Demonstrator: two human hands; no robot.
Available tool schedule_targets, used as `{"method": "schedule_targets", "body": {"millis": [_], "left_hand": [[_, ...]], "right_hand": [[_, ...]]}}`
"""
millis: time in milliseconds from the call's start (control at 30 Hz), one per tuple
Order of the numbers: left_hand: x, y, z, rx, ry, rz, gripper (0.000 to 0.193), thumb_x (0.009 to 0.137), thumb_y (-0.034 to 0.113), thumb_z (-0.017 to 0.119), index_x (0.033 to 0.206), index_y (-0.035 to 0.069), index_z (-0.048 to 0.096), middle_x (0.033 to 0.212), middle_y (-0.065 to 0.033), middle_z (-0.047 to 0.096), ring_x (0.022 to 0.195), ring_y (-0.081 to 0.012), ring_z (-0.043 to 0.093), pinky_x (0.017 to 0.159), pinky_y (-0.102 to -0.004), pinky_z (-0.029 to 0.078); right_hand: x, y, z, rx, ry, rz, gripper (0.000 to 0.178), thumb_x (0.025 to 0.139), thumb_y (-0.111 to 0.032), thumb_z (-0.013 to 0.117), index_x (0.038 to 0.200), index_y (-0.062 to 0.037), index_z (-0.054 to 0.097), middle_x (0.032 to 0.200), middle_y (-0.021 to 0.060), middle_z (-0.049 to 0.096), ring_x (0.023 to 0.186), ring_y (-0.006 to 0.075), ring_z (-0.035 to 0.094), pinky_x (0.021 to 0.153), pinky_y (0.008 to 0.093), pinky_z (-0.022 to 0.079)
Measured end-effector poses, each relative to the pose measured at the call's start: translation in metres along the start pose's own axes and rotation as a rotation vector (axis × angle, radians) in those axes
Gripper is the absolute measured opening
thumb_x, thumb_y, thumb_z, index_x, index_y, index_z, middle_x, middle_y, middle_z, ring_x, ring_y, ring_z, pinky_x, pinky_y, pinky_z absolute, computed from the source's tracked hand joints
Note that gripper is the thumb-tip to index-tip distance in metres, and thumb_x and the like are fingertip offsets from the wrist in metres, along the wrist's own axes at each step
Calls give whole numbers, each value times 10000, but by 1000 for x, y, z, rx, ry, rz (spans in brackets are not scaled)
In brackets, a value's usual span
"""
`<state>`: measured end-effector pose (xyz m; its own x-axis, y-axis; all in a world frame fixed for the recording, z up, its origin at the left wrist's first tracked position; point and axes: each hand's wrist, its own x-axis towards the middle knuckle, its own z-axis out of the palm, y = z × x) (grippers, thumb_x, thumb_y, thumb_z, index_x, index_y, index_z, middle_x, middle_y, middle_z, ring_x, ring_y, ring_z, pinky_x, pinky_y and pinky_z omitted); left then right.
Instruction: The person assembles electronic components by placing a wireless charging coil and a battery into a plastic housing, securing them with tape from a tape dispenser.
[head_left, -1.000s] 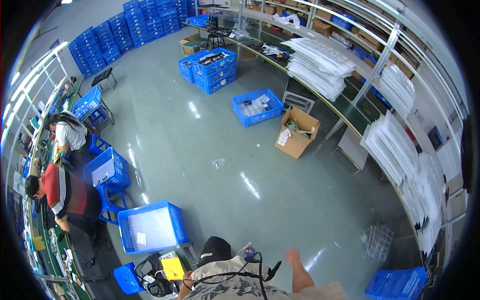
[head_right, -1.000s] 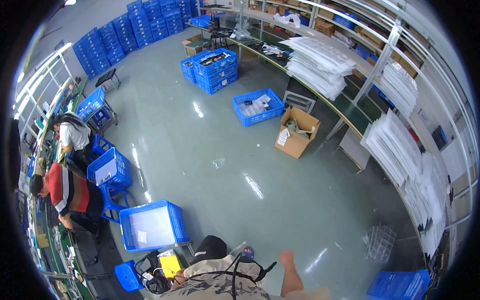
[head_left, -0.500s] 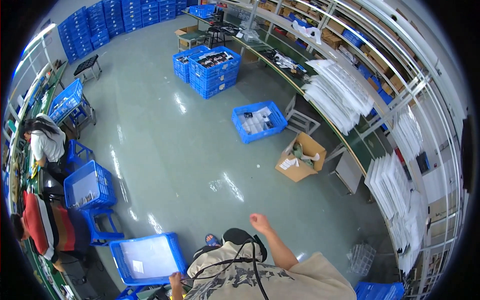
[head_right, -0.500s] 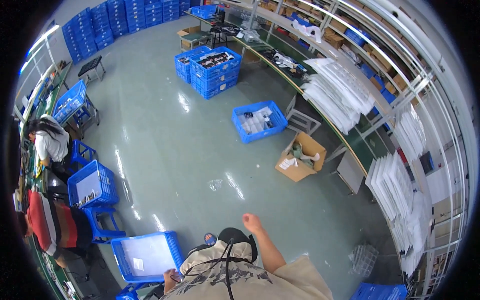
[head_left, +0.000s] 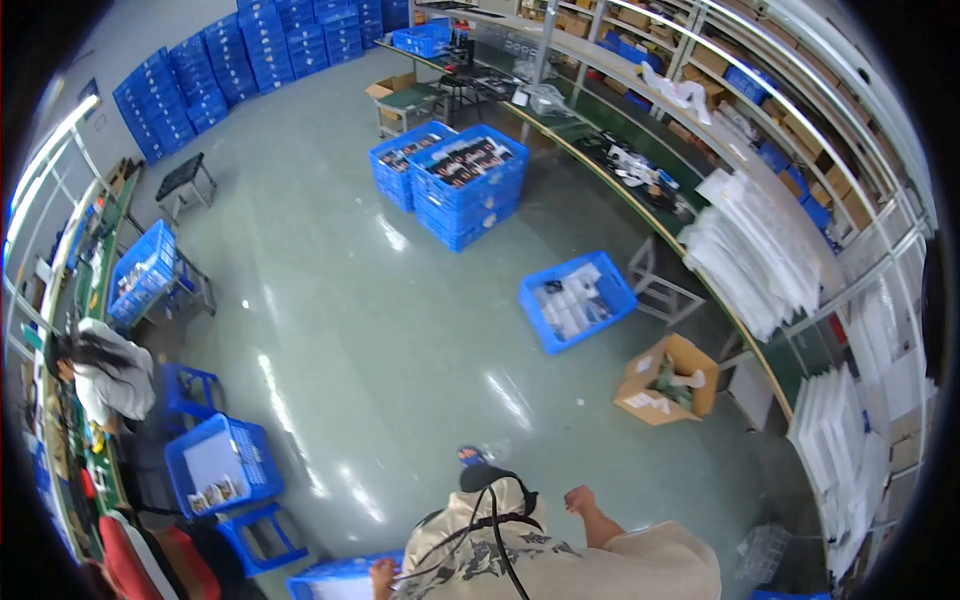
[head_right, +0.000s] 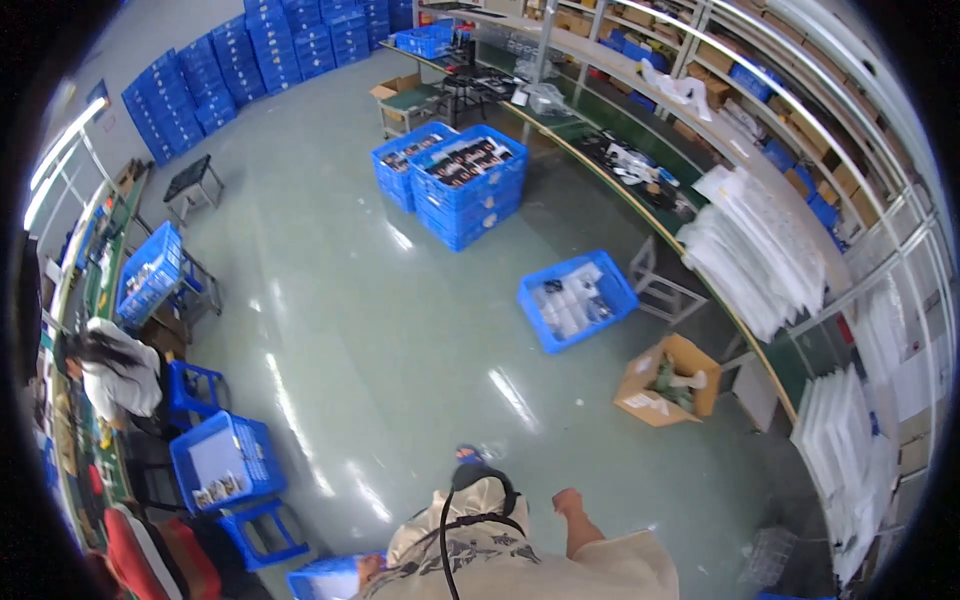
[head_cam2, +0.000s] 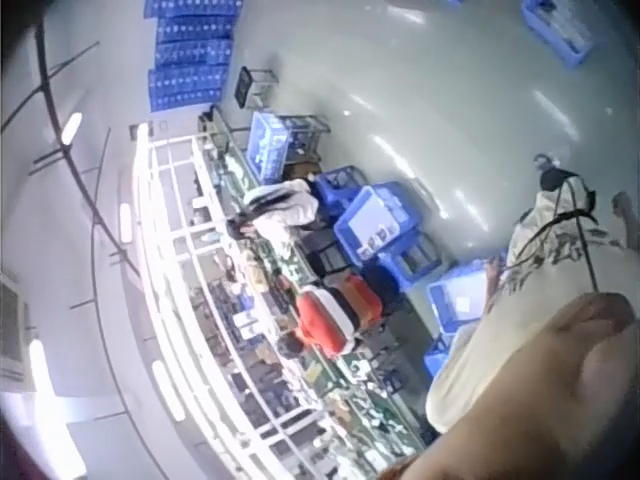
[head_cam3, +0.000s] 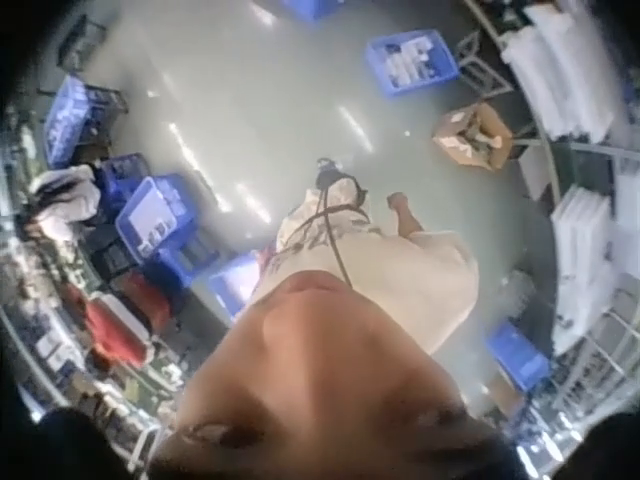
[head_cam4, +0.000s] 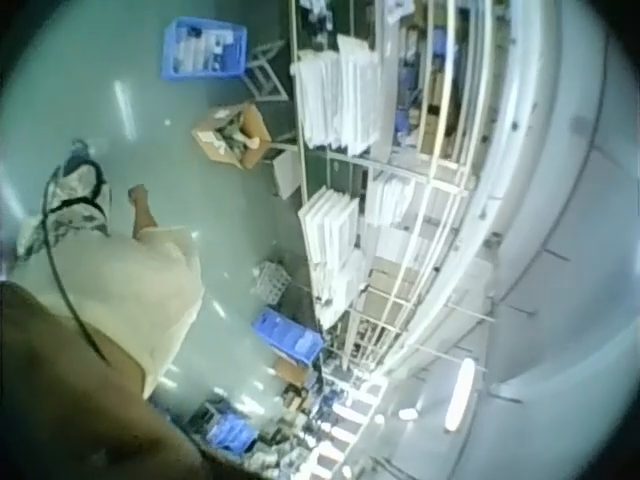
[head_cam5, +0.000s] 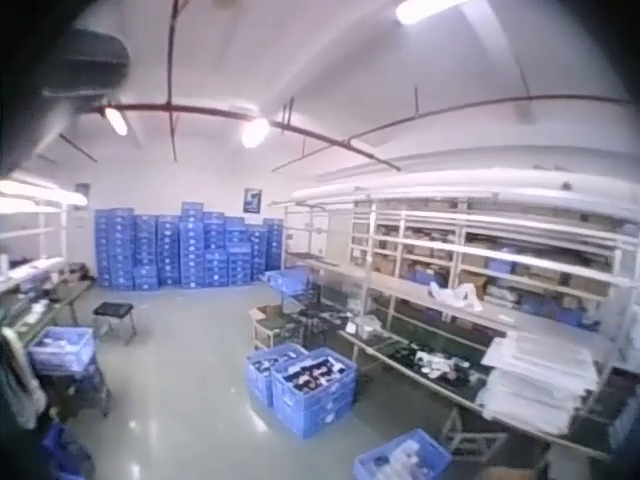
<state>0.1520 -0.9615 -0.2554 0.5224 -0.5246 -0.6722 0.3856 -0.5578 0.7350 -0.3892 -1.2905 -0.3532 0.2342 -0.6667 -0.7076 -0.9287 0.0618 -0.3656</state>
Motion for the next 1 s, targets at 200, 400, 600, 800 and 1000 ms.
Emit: {"method": "schedule_targets", "body": {"millis": [200,400,600,800,1000], "left_hand": [[26,66,15,252,470,-41,305,839,246,768,1011,-3,731,897,-140,745,816,-193,690,737,-326,550],[145,115,3,474,392,-83,245,876,212,624,962,19,750,880,-163,743,805,-254,711,731,-378,550],[248,223,-86,-224,559,-478,256,811,196,663,990,31,744,794,-110,738,670,-161,712,640,-312,579],[364,413,-205,-25,576,-226,311,843,266,623,991,15,730,809,-115,744,724,-192,730,723,-334,571],[487,517,-285,-55,744,-75,281,868,240,591,980,23,729,818,-103,749,765,-197,738,773,-335,570]], "right_hand": [[167,-374,-163,-233,135,-179,226,824,-189,574,919,-147,775,975,131,733,938,371,695,846,475,560],[321,-629,-234,107,248,-531,209,890,-66,583,1039,-23,722,888,121,744,830,240,720,693,363,580],[379,-786,-190,-89,102,-732,223,906,-91,617,1093,1,695,844,105,738,737,166,696,651,309,549],[391,-821,-166,-70,-29,-649,199,858,-202,704,963,-43,761,799,105,744,750,171,694,682,361,540],[474,-845,-184,-306,-178,-405,243,814,-306,747,879,-72,760,786,94,735,767,219,721,694,386,578]]}}
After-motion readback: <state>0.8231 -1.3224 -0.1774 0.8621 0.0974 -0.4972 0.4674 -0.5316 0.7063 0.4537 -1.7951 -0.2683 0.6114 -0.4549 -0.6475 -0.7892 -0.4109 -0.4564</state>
